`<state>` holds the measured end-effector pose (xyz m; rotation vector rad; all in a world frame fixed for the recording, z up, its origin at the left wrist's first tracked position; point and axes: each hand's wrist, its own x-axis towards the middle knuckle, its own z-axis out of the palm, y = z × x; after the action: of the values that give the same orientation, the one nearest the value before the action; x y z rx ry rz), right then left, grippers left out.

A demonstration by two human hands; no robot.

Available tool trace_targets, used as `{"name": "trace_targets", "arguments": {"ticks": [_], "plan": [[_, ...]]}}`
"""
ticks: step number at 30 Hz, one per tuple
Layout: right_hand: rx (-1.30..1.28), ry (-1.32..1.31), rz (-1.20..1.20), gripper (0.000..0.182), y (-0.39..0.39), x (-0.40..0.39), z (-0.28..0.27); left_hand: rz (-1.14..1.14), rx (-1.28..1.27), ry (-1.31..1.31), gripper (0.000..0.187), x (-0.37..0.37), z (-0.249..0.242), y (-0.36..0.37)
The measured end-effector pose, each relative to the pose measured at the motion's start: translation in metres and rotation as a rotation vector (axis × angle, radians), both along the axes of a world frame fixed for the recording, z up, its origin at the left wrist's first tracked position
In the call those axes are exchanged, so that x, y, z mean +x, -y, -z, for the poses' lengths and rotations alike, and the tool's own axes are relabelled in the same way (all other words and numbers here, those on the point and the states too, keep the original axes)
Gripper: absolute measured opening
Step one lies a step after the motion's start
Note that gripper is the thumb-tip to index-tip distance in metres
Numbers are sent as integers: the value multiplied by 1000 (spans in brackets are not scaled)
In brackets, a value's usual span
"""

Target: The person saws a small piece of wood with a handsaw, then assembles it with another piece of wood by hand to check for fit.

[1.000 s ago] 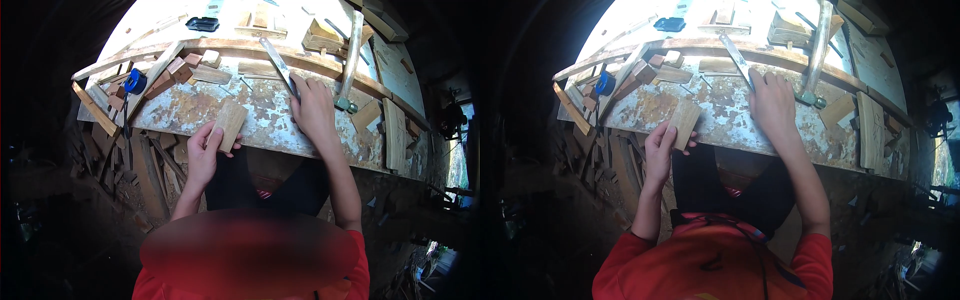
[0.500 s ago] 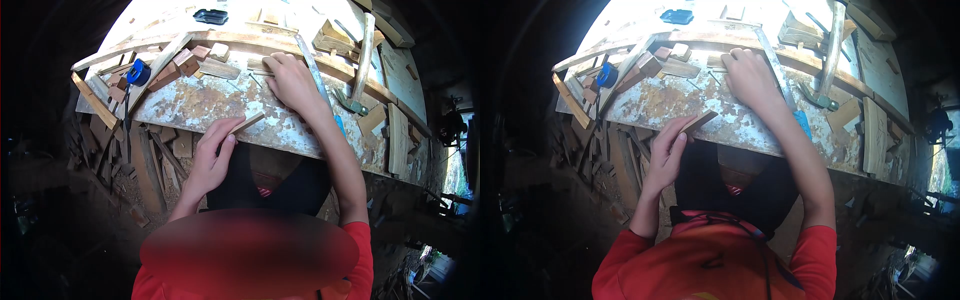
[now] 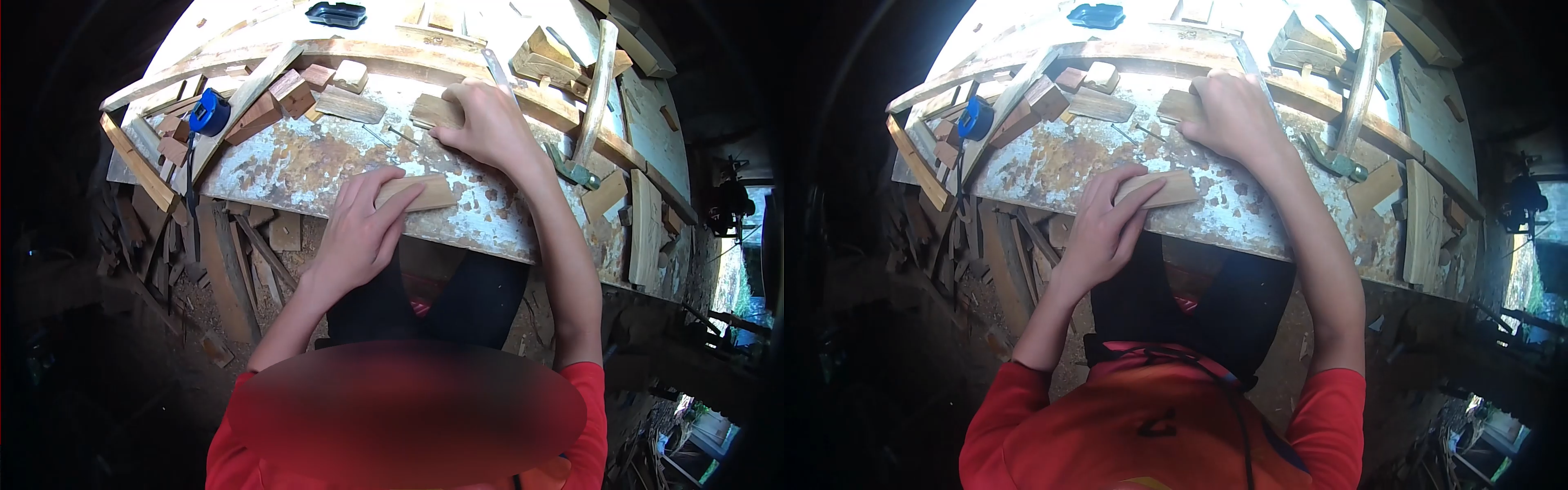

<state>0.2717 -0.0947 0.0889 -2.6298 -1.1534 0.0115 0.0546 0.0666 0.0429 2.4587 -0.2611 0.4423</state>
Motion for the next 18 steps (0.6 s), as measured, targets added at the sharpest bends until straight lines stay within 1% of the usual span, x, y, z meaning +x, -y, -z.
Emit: {"name": "trace_targets", "arguments": {"ticks": [1,2,4,5,8,9,12,13,15,16,18], "plan": [[-2,-19,20,48,1,-3,-4,11,21,0,58,6,0,3],[81,26,7,49,3,-6,-6,21,41,-1,62,10,0,4],[244,111,-21,50,13,-16,-9,-16,5,47,70,11,-5,3],[305,83,-66,49,19,-20,-12,-34,-10,71,75,12,-6,1],[358,-40,-275,51,30,-41,-19,-101,-305,2,87,10,8,-13],[363,-144,-320,52,29,-50,-21,-89,-349,5,89,9,0,-13],[473,-437,-388,57,25,-68,-14,-43,-715,-116,87,7,4,-9],[520,-528,-354,59,24,-71,-10,-22,-815,-91,86,9,6,-7],[634,-544,-343,59,25,-71,1,25,-1013,-40,84,15,10,-3],[690,-550,-335,60,26,-71,5,20,-1030,-18,84,18,11,-2],[686,-541,-308,62,30,-73,8,12,-1067,27,82,24,9,1]]}}
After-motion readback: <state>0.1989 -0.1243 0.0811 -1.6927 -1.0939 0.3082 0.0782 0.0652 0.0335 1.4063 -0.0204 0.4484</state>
